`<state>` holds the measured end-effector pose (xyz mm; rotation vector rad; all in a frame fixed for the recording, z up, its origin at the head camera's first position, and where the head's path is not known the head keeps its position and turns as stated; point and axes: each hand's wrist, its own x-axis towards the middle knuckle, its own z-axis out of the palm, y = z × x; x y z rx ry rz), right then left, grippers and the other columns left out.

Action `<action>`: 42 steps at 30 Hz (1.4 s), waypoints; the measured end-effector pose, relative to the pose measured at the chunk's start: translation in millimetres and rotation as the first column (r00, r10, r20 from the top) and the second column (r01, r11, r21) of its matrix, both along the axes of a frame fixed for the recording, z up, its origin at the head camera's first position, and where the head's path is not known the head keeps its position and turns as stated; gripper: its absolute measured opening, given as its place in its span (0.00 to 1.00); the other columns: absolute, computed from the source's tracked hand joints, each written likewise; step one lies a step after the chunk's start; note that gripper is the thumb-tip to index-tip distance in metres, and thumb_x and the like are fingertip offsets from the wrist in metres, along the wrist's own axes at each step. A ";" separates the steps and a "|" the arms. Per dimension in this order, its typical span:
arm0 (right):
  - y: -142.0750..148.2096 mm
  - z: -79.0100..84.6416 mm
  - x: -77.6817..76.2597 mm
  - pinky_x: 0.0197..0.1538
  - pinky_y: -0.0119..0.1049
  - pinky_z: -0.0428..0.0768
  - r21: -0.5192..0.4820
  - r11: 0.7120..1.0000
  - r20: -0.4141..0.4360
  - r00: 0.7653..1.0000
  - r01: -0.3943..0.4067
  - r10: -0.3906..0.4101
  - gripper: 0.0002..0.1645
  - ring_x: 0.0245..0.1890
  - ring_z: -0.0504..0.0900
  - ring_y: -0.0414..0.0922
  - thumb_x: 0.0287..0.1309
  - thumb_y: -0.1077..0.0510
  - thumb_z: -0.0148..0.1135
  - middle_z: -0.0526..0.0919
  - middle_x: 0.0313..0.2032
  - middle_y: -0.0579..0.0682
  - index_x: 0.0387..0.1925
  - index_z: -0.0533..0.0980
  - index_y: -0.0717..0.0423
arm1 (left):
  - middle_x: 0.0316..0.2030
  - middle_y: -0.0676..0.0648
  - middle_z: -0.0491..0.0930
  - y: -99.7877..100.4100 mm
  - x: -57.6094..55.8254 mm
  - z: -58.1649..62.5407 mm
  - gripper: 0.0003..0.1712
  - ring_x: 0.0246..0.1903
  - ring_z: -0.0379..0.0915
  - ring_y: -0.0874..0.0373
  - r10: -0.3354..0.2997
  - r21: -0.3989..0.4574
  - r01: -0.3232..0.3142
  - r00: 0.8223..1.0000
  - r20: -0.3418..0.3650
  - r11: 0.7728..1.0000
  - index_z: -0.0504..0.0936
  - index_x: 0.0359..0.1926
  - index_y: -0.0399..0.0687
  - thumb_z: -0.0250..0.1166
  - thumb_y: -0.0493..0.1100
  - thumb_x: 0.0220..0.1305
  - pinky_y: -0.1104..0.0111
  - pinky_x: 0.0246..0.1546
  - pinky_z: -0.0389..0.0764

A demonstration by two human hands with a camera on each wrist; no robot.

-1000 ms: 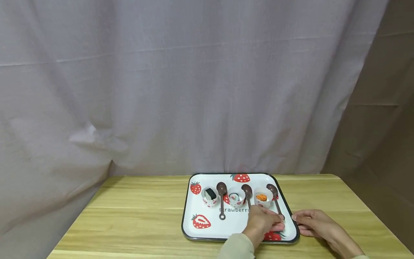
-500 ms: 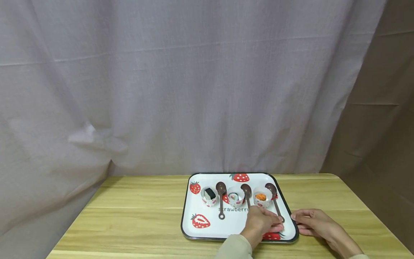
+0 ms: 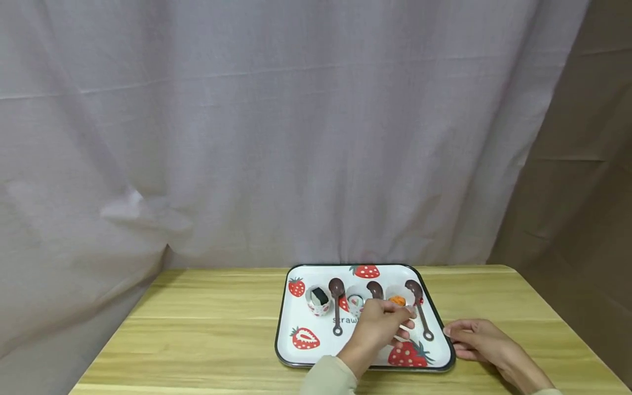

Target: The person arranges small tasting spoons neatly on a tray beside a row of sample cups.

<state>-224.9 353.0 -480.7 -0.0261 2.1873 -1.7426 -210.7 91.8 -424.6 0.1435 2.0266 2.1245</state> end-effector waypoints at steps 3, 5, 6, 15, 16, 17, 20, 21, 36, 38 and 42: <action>1.2 -0.8 2.0 0.42 0.32 0.89 -0.018 1.000 0.001 1.000 0.008 -0.008 0.20 0.35 0.87 0.36 0.77 0.62 0.55 0.87 0.37 0.43 0.54 0.74 0.82 | 0.24 0.52 0.85 -17.4 0.2 11.0 0.06 0.20 0.77 0.66 -0.049 0.006 0.049 0.996 -0.070 0.999 0.90 0.36 0.40 0.67 0.37 0.69 0.77 0.19 0.78; 2.2 -1.4 3.0 0.41 0.31 0.89 -0.027 1.000 -0.002 1.000 0.007 -0.007 0.18 0.34 0.86 0.35 0.77 0.63 0.55 0.87 0.37 0.42 0.53 0.76 0.80 | 0.25 0.51 0.86 -30.1 0.3 16.8 0.07 0.22 0.78 0.66 -0.075 0.009 0.077 0.990 -0.121 0.997 0.89 0.38 0.37 0.66 0.36 0.70 0.76 0.22 0.81; 2.8 -1.5 3.3 0.41 0.30 0.89 -0.034 0.999 -0.004 1.000 0.005 -0.005 0.18 0.34 0.86 0.34 0.77 0.64 0.55 0.87 0.37 0.42 0.52 0.76 0.80 | 0.26 0.50 0.86 -36.7 0.2 19.6 0.07 0.23 0.78 0.66 -0.085 0.003 0.086 0.985 -0.150 0.996 0.89 0.39 0.35 0.66 0.35 0.70 0.75 0.24 0.83; 1.4 1.1 2.6 0.42 0.31 0.89 -0.026 1.000 -0.017 1.000 -0.011 0.010 0.20 0.36 0.86 0.36 0.76 0.63 0.56 0.87 0.39 0.43 0.54 0.75 0.82 | 0.31 0.46 0.89 -92.3 2.6 35.4 0.08 0.30 0.80 0.65 -0.103 -0.214 0.034 0.941 -0.323 0.976 0.89 0.38 0.42 0.67 0.41 0.72 0.75 0.28 0.81; -0.7 1.1 1.8 0.43 0.32 0.89 -0.010 1.000 -0.021 1.000 -0.011 0.011 0.23 0.36 0.86 0.37 0.76 0.62 0.56 0.88 0.40 0.45 0.55 0.73 0.84 | 0.32 0.47 0.89 -98.3 3.7 35.5 0.08 0.30 0.80 0.65 -0.110 -0.237 0.030 0.938 -0.330 0.971 0.89 0.39 0.43 0.67 0.42 0.72 0.75 0.28 0.80; -2.9 1.2 0.8 0.43 0.33 0.89 0.006 1.000 -0.025 1.000 -0.009 0.009 0.25 0.37 0.87 0.38 0.76 0.61 0.57 0.88 0.41 0.47 0.57 0.72 0.85 | 0.33 0.48 0.89 -104.1 4.6 35.3 0.08 0.31 0.81 0.65 -0.115 -0.260 0.025 0.934 -0.338 0.965 0.90 0.40 0.43 0.67 0.43 0.73 0.75 0.29 0.80; -6.9 2.6 -2.4 0.44 0.34 0.89 0.030 0.999 -0.044 0.999 -0.031 0.032 0.30 0.39 0.87 0.39 0.77 0.60 0.56 0.88 0.43 0.49 0.60 0.66 0.88 | 0.35 0.53 0.89 -120.0 7.2 34.8 0.10 0.34 0.82 0.65 -0.135 -0.334 -0.003 0.912 -0.388 0.943 0.90 0.43 0.46 0.68 0.46 0.73 0.73 0.33 0.81; -7.8 3.5 -3.0 0.44 0.34 0.89 0.034 0.999 -0.042 0.999 -0.028 0.029 0.30 0.39 0.87 0.40 0.77 0.60 0.56 0.88 0.43 0.49 0.60 0.66 0.88 | 0.36 0.53 0.89 -124.3 7.9 34.5 0.10 0.36 0.82 0.64 -0.142 -0.352 -0.013 0.900 -0.412 0.936 0.90 0.43 0.46 0.68 0.46 0.74 0.73 0.36 0.82; -7.8 2.3 5.1 0.41 0.30 0.89 -0.014 1.000 -0.008 1.000 0.017 -0.017 0.21 0.34 0.86 0.35 0.76 0.63 0.56 0.86 0.37 0.42 0.54 0.74 0.83 | 0.34 0.59 0.85 -186.2 19.0 26.8 0.03 0.33 0.77 0.70 -0.158 -0.563 -0.205 0.835 -0.528 0.800 0.88 0.42 0.50 0.70 0.42 0.70 0.73 0.33 0.81; -6.2 2.8 5.9 0.40 0.30 0.89 0.008 0.999 -0.007 0.999 0.033 -0.032 0.21 0.33 0.85 0.34 0.76 0.63 0.56 0.86 0.37 0.42 0.55 0.73 0.83 | 0.33 0.59 0.84 -197.9 16.9 22.3 0.04 0.33 0.77 0.68 -0.145 -0.602 -0.253 0.834 -0.533 0.757 0.88 0.42 0.48 0.70 0.42 0.69 0.72 0.32 0.80; -0.6 4.7 7.1 0.40 0.29 0.88 0.042 0.998 -0.013 0.999 0.035 -0.035 0.23 0.34 0.84 0.33 0.77 0.63 0.55 0.86 0.39 0.42 0.58 0.71 0.85 | 0.32 0.58 0.84 -215.4 11.7 11.0 0.05 0.32 0.78 0.65 -0.118 -0.684 -0.326 0.848 -0.517 0.652 0.87 0.42 0.49 0.72 0.43 0.67 0.68 0.31 0.78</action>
